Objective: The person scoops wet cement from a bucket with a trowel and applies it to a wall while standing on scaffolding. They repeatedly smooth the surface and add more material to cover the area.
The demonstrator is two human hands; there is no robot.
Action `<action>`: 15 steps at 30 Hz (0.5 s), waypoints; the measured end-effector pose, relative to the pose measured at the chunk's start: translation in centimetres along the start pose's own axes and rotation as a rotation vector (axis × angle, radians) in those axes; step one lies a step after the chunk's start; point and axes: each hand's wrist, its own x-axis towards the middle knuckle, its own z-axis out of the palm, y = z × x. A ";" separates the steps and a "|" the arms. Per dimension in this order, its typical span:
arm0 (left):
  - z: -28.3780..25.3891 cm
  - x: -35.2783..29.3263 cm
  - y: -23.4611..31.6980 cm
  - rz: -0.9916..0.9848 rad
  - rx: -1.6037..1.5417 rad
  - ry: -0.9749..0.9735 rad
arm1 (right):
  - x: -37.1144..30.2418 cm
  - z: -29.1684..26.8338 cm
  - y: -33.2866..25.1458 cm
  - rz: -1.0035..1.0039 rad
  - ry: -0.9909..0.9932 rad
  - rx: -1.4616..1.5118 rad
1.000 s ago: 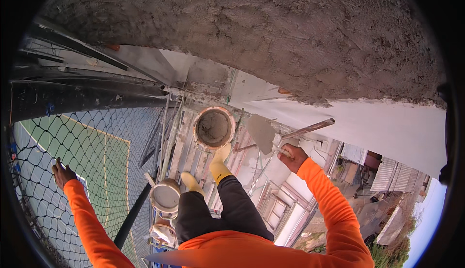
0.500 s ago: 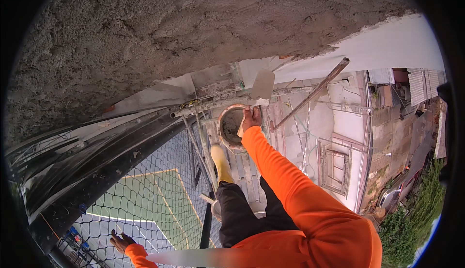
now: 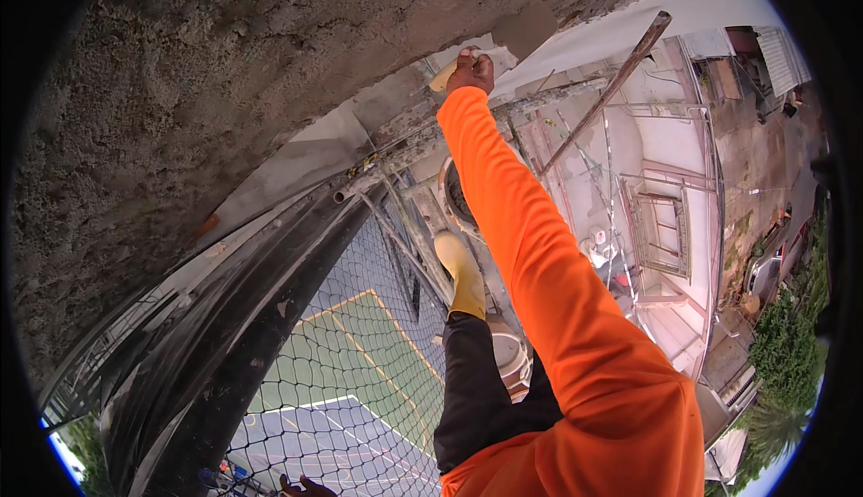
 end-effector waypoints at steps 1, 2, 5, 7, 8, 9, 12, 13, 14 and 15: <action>-0.1 0.0 0.0 -0.046 -0.012 -0.060 | -1.3 0.6 0.4 0.039 0.005 0.047; -0.1 0.0 0.1 -0.093 -0.023 -0.119 | -2.7 0.7 0.7 0.052 0.009 -0.082; -0.4 0.1 0.2 -0.048 -0.022 -0.098 | -7.0 1.3 1.9 0.050 -0.049 0.025; -0.6 0.1 0.3 -0.067 -0.134 -0.082 | -9.8 1.7 2.6 0.051 -0.086 -0.012; -0.7 0.2 0.4 -0.020 -0.069 -0.071 | -11.1 1.9 2.8 0.075 -0.092 -0.035; -0.8 0.1 0.4 0.022 -0.004 -0.061 | -12.5 2.1 3.0 0.094 -0.107 -0.015; -1.0 0.1 0.8 -0.001 -0.002 -0.062 | -16.3 2.7 3.1 0.139 -0.148 0.085; -1.0 0.0 0.9 -0.031 -0.034 -0.070 | -17.7 2.8 3.2 0.144 -0.172 0.075; -1.0 0.1 1.0 -0.074 -0.070 -0.089 | -19.0 3.0 3.3 0.147 -0.194 0.064; -1.1 0.1 1.0 -0.077 -0.081 -0.085 | -20.4 3.0 3.5 0.194 -0.180 0.028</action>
